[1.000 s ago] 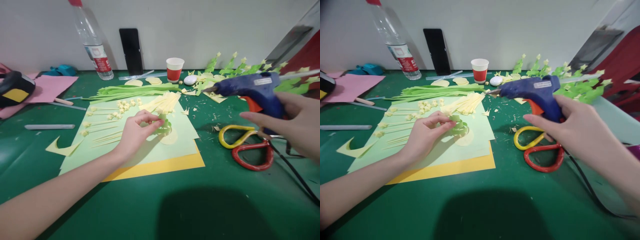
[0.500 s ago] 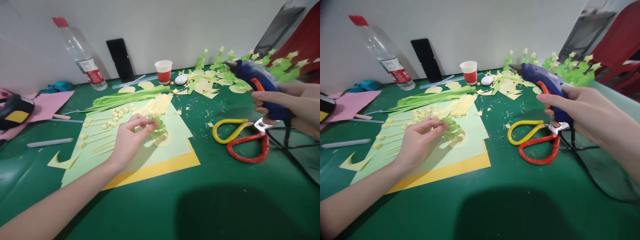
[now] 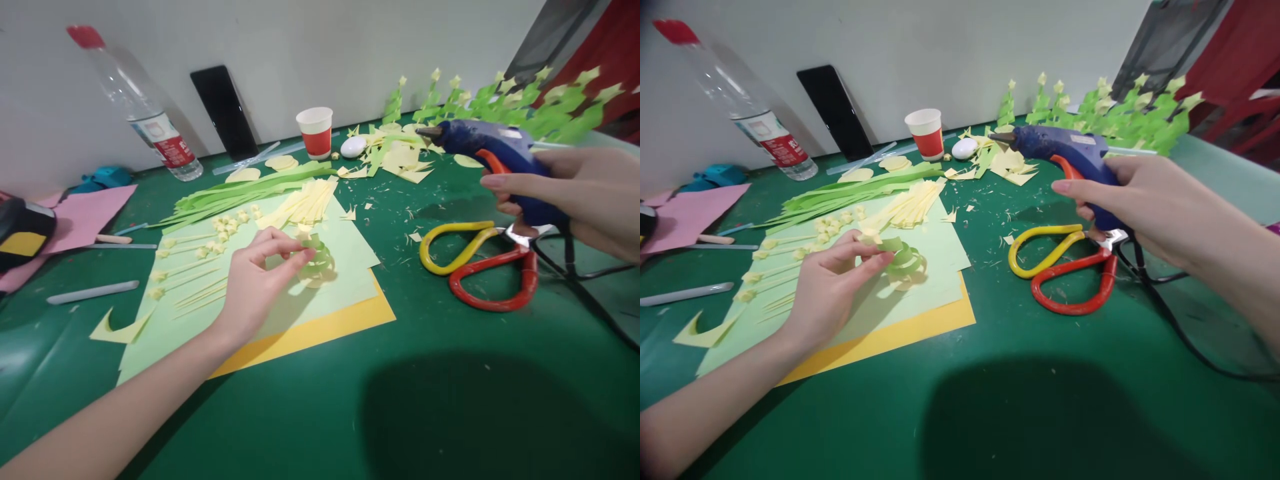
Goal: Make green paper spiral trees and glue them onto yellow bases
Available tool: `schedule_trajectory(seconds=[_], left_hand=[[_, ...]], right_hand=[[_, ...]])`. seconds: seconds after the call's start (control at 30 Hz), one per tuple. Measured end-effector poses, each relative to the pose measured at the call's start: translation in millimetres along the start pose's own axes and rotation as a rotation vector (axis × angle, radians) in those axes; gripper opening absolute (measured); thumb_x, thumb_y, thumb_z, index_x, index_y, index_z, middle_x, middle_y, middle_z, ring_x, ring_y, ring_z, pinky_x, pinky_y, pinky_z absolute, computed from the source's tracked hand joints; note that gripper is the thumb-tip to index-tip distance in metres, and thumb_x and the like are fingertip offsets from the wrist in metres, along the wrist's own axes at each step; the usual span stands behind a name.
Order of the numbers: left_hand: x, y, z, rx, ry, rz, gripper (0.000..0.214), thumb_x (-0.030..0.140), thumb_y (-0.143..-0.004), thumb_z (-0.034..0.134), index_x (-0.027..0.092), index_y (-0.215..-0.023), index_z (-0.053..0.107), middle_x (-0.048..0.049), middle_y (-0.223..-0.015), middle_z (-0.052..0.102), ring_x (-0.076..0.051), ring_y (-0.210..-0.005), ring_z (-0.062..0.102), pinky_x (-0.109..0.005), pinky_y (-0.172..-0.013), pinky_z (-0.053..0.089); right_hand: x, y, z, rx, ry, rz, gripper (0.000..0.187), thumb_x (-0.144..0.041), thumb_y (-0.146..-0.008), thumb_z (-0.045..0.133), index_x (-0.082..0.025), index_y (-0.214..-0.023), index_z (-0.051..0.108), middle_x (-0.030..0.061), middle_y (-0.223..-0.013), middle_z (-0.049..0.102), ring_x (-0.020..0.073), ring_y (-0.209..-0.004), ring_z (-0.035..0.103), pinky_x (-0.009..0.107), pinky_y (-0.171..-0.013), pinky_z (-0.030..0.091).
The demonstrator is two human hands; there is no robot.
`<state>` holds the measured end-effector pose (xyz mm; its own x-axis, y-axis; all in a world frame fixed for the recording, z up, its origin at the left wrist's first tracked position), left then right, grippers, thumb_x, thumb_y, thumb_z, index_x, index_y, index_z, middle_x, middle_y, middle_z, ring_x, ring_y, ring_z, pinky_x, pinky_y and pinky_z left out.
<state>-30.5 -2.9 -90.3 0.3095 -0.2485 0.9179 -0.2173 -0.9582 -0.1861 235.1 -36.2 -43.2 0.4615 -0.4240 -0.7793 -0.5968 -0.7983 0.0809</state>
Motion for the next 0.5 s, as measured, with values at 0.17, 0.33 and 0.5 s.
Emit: schedule_trajectory(seconds=[0.17,0.33,0.5], left_hand=[[2.5,0.2,0.5,0.026,-0.07,0.008,0.013,0.022,-0.071,0.066,0.029,-0.06,0.067,0.0014,-0.071,0.055,-0.019,-0.078,0.053,-0.036,-0.075,0.039],[4.3,0.4,1.6,0.027,-0.087,0.022,0.009,0.022,-0.07,0.066,0.027,-0.063,0.068,0.0016,-0.069,0.055,-0.018,-0.076,0.053,-0.035,-0.075,0.04],[3.6,0.4,2.6,0.044,-0.087,0.047,0.007,0.022,-0.069,0.067,0.025,-0.062,0.068,0.0021,-0.066,0.054,-0.018,-0.075,0.054,-0.034,-0.075,0.041]], right_hand=[[0.0,1.2,-1.2,0.023,0.034,0.005,0.017,-0.019,-0.079,0.062,-0.014,-0.064,0.056,-0.0076,-0.042,0.047,0.0026,-0.036,0.039,0.024,-0.042,0.029],[-0.5,1.2,0.2,-0.01,0.044,-0.025,0.022,-0.018,-0.081,0.059,-0.014,-0.06,0.053,-0.0076,-0.041,0.046,0.0023,-0.034,0.039,0.024,-0.042,0.031],[2.5,-1.8,-0.5,-0.021,-0.003,-0.03,0.022,-0.015,-0.081,0.06,-0.014,-0.059,0.054,-0.0061,-0.04,0.045,0.0031,-0.033,0.039,0.024,-0.04,0.027]])
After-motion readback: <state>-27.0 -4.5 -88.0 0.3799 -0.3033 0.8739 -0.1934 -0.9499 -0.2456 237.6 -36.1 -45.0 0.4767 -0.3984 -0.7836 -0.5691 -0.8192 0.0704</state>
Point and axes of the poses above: each hand's wrist, its own y-axis away from the middle knuckle, its own z-axis out of the palm, x = y × z, the point moved 1 cm from there along -y, towards the middle knuckle
